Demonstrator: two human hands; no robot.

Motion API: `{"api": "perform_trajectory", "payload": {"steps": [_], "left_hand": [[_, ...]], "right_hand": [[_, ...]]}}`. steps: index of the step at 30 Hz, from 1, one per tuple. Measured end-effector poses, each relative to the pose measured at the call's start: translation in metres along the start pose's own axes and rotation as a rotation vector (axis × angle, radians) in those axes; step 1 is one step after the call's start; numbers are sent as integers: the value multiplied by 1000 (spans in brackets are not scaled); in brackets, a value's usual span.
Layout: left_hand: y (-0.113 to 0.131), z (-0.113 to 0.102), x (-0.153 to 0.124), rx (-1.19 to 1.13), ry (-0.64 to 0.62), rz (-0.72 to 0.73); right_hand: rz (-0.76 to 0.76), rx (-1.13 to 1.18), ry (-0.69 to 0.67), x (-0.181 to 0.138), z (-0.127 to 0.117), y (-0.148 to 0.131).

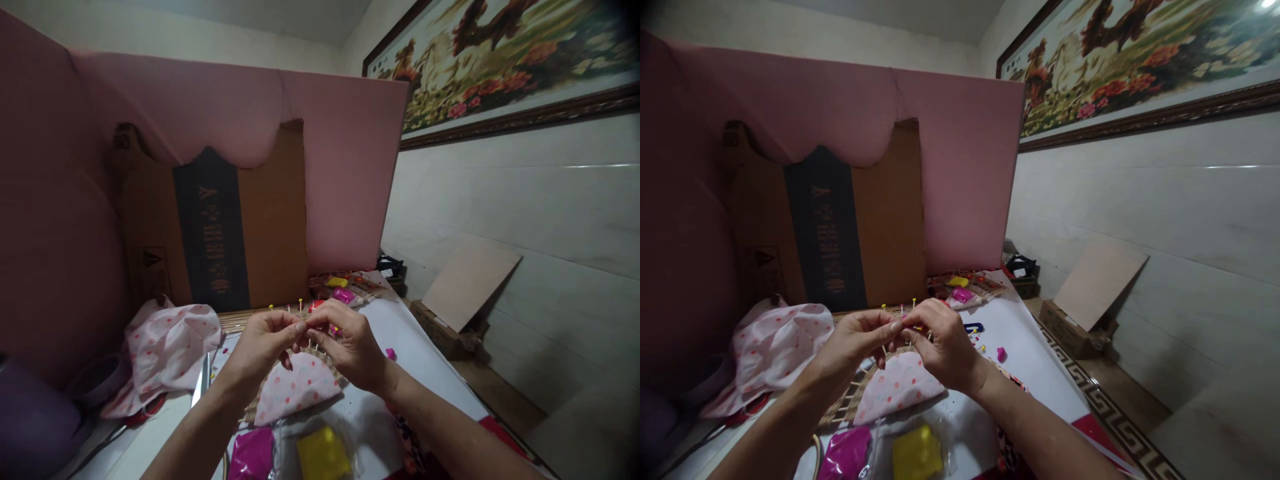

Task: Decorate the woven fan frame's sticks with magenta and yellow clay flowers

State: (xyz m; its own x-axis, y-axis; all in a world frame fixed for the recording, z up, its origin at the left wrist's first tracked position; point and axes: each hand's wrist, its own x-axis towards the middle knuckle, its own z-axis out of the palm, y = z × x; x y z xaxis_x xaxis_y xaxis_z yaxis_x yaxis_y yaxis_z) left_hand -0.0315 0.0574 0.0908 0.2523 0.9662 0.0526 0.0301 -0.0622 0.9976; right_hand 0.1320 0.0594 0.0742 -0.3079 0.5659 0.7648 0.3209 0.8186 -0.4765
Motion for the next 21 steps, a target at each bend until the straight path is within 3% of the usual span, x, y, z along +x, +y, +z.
{"api": "perform_trajectory", "payload": {"steps": [4,9,16,21], "left_hand": [[2,-1,0,-48,-3,-1],[6,-3,-3,-260,79,7],[0,-7,1,-377,22,-27],[-1,-10,3,-474,49,-62]], "right_hand": [[59,-10,4,0,1,3],[356,137,172,3,1,16],[517,584,99,5,4,12],[556,707,66,4,7,5]]}}
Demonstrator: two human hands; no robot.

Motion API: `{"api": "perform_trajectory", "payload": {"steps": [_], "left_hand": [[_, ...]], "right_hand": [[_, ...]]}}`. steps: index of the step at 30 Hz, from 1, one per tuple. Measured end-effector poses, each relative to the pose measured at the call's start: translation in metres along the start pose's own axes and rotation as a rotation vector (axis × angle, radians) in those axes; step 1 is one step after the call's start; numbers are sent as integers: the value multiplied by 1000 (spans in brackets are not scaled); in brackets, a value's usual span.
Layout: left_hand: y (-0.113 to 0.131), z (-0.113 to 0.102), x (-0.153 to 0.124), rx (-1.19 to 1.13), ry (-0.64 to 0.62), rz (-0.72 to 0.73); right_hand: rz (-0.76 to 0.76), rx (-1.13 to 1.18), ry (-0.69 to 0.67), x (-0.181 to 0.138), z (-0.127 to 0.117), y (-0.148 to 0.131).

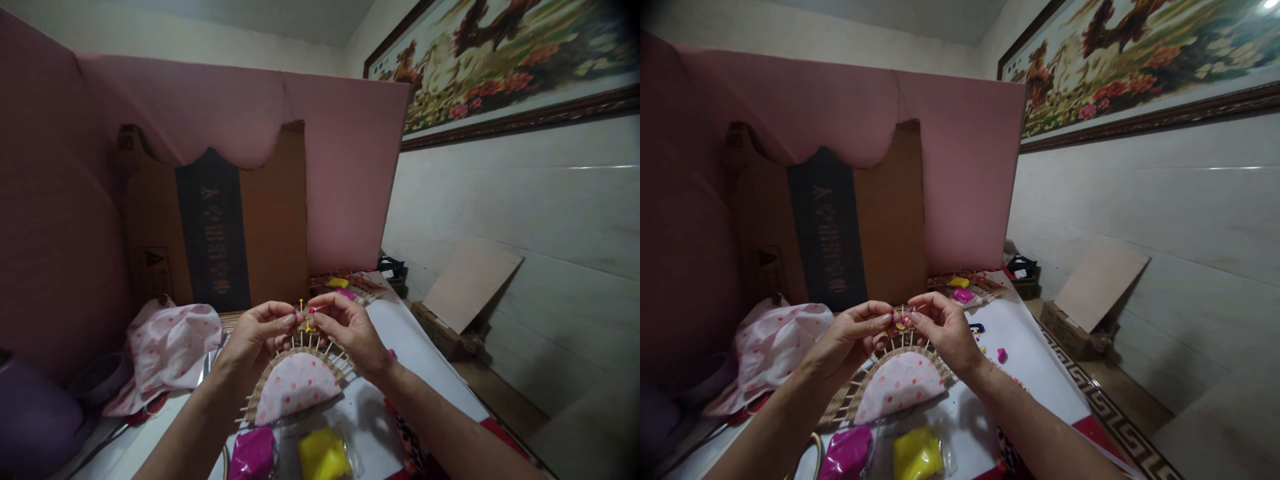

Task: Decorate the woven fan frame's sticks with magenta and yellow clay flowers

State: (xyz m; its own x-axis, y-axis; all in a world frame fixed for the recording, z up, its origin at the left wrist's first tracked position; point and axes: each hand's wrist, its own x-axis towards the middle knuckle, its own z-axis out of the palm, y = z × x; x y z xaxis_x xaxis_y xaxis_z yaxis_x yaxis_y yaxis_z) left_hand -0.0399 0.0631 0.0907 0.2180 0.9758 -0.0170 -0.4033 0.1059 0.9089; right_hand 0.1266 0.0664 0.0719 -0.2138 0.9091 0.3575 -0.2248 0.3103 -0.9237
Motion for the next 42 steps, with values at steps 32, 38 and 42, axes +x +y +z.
{"api": "perform_trajectory", "payload": {"steps": [32,38,42], "left_hand": [[-10,5,0,-36,-77,-17],[-2,-3,4,114,12,43],[0,-24,18,421,218,234]], "right_hand": [[-214,-523,45,-14,5,-10],[-211,-571,87,-13,5,-10],[-189,-556,77,-10,2,-7]]}}
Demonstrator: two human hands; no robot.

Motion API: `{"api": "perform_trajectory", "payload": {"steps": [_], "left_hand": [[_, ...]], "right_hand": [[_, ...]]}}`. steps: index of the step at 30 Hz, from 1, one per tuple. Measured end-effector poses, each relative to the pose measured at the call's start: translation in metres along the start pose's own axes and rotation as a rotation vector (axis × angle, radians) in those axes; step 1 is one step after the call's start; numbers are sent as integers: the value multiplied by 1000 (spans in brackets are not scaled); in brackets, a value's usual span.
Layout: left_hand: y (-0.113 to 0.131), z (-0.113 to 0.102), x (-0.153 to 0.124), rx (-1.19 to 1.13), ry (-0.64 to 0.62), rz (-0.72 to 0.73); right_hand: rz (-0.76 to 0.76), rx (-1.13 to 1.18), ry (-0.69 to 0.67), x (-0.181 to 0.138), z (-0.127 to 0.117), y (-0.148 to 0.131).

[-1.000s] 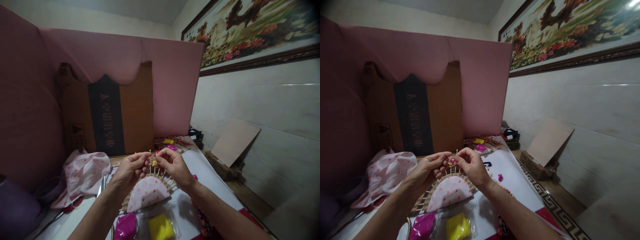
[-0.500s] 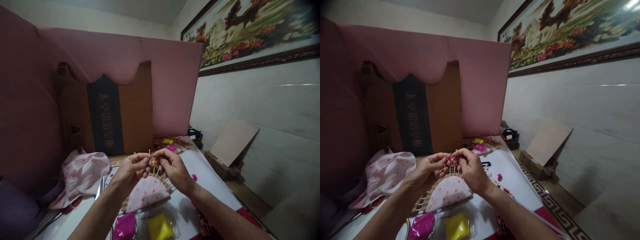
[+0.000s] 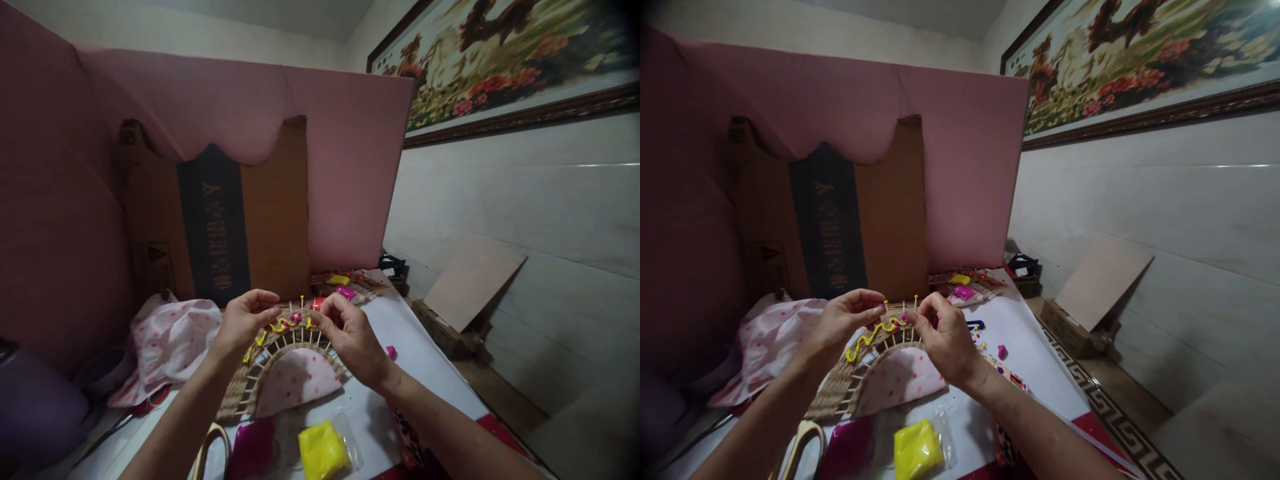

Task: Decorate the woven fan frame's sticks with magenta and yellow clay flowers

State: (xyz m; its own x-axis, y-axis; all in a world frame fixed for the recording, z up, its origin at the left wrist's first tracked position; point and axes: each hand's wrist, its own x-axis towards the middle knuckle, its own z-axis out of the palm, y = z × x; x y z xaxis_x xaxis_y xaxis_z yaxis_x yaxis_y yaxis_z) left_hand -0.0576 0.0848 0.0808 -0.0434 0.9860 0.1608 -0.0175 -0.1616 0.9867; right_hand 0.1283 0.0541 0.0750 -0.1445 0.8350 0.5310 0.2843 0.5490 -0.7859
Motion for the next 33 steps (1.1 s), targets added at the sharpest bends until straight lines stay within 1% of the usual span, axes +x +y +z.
{"api": "perform_trajectory", "payload": {"steps": [2,4,7,10,13,15,16,19,22,26,33], "left_hand": [[-10,-7,8,181,53,54],[-21,-13,14,329,68,106],[-34,-17,18,385,53,117],[-39,-18,19,379,50,107],[-33,-14,18,353,35,80],[-26,-10,14,297,-21,27],[-21,-7,11,246,-64,-7],[-10,2,1,-16,-219,-119],[-5,9,-7,-175,-288,-170],[-5,13,-11,-192,-317,-195],[-5,15,-13,-147,-327,-172]], "right_hand": [[-4,6,-15,0,0,2],[-6,3,-26,1,0,3],[-12,-22,-28,1,0,4],[-20,-58,-26,2,1,7],[-19,-94,-49,3,5,11],[-30,-119,-68,3,8,13],[-40,-133,-74,3,9,13],[-82,-173,-81,0,13,13],[-128,-184,-69,-3,13,11],[-184,-208,-55,-6,12,7],[-303,-263,-27,-6,11,7]]}}
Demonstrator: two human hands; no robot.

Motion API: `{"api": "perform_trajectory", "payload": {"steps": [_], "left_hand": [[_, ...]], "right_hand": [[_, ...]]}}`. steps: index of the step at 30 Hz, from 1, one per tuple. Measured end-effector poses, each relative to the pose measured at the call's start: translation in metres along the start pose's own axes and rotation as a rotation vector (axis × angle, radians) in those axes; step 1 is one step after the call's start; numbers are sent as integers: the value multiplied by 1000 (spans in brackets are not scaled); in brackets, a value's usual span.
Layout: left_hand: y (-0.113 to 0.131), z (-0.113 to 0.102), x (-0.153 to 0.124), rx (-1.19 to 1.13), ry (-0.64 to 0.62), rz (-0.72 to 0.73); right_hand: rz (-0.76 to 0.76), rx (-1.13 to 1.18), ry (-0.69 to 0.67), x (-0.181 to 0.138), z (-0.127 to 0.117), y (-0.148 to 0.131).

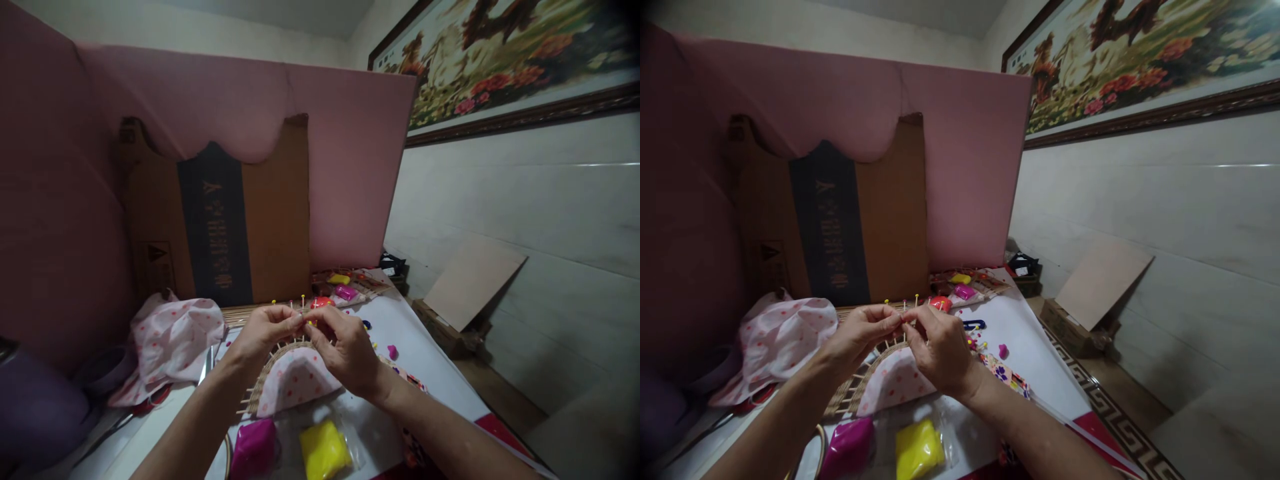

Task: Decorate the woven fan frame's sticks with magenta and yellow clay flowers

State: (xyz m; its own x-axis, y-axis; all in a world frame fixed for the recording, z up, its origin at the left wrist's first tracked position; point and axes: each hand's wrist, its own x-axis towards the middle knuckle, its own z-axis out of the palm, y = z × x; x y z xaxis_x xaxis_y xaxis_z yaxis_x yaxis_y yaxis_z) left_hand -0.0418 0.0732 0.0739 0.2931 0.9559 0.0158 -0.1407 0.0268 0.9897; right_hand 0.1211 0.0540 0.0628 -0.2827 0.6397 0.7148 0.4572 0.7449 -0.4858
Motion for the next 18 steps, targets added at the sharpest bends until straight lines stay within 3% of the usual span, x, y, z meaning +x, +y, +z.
{"api": "perform_trajectory", "payload": {"steps": [6,13,15,18], "left_hand": [[-2,0,1,42,-29,3],[-2,-1,0,78,-96,6],[-2,0,0,83,-90,8],[0,2,0,63,-64,5]], "right_hand": [[-70,-67,31,-1,1,5],[-27,-46,2,-1,1,4],[39,19,14,0,3,5],[270,292,57,2,5,7]]}}
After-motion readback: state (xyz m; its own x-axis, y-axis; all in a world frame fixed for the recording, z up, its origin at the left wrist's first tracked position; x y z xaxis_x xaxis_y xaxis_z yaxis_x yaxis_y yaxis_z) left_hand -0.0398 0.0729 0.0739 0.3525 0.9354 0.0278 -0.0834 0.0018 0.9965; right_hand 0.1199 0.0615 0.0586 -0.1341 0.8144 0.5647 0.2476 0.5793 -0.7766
